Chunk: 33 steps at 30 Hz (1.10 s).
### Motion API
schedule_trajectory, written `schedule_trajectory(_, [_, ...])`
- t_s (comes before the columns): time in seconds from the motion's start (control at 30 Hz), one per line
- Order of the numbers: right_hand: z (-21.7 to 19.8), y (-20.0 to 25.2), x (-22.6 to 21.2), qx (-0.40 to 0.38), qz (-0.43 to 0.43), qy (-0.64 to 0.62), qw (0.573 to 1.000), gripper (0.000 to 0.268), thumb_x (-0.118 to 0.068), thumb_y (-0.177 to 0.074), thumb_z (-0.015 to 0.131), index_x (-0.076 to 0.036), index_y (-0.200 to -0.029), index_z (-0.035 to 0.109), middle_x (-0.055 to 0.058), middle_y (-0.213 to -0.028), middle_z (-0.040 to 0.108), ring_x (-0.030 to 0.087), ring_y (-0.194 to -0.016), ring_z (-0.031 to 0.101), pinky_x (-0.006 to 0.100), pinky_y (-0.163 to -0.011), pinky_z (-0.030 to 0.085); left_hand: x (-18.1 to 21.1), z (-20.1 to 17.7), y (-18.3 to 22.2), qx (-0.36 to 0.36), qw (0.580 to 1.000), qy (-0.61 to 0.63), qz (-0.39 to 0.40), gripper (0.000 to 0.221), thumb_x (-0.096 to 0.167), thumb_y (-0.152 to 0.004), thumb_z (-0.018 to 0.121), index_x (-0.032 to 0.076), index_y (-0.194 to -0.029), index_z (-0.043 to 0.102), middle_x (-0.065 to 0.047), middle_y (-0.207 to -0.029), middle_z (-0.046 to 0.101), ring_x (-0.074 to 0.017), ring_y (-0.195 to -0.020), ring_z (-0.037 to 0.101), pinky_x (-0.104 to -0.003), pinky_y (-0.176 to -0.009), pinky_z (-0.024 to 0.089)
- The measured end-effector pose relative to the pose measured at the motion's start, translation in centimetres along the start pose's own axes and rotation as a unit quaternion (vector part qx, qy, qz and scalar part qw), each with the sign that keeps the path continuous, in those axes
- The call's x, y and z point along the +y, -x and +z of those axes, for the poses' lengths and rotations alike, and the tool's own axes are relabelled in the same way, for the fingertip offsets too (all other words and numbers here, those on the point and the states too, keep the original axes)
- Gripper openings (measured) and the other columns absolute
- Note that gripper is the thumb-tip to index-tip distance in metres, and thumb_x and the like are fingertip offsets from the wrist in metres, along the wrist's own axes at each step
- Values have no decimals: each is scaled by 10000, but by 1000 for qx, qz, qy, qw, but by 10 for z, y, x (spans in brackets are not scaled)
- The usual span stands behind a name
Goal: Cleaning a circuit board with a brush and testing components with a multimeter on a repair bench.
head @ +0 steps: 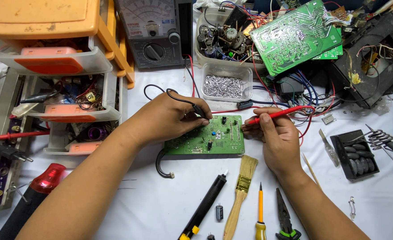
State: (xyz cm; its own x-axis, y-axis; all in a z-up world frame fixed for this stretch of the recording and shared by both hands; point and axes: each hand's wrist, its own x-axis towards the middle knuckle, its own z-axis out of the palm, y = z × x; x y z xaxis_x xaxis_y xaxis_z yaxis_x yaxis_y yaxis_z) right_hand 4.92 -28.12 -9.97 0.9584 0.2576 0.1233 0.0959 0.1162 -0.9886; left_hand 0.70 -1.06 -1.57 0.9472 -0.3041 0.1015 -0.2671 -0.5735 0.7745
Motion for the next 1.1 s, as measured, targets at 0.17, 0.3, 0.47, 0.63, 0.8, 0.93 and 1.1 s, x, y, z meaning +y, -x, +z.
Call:
schedule_trajectory(0.17, [-2,0,3,0,-3,-9,1000,259,-177,-1090,484,42,-1177,593,187,-892,738,241,-838,781,393,-746,680,0,2,0,4,1000,-19,7,162,94,-850,726,121,-1009,720,-132,-802,788,-353,-812,773,-431,-723,611])
schedule_trajectory(0.3, [-3,-2,6,0,-4,-15,1000,264,-168,-1097,471,48,-1197,586,204,-885,735,263,-825,782,411,-731,678,1,1,2,5,999,-33,14,154,133,-859,726,123,-1012,711,-137,-801,783,-364,-815,765,-452,-735,606])
schedule_trajectory(0.47, [-4,-2,8,1,0,-12,1000,265,-166,-1097,472,49,-1203,583,212,-888,736,265,-828,776,415,-742,672,-5,3,1,12,999,-33,14,141,143,-866,723,130,-1006,715,-125,-802,783,-355,-811,765,-432,-737,605])
schedule_trajectory(0.63, [-4,-3,7,0,7,3,1000,273,-162,-1096,460,55,-1209,582,224,-890,738,279,-828,776,430,-741,668,-3,0,3,6,1000,-29,6,131,156,-873,714,140,-1003,719,-127,-791,781,-357,-806,763,-430,-744,604])
schedule_trajectory(0.8, [-4,-3,6,-1,-4,-5,1000,279,-179,-1092,474,51,-1198,590,215,-885,739,275,-826,781,419,-735,672,-2,1,3,-4,999,-39,4,128,172,-869,715,145,-995,713,-108,-832,790,-332,-859,766,-421,-770,601])
schedule_trajectory(0.93, [-2,-2,4,3,3,-3,1000,278,-183,-1093,476,48,-1197,590,210,-885,739,269,-821,780,417,-735,673,2,-1,4,-8,999,-33,-1,122,164,-871,716,145,-991,716,-107,-834,793,-327,-863,770,-417,-774,600])
schedule_trajectory(1.1, [1,-1,-1,3,1,5,1000,279,-185,-1089,478,47,-1180,603,211,-890,741,271,-830,782,417,-745,674,4,-2,5,-12,1000,-20,-11,128,154,-873,711,134,-999,712,-114,-855,796,-327,-888,769,-412,-777,604])
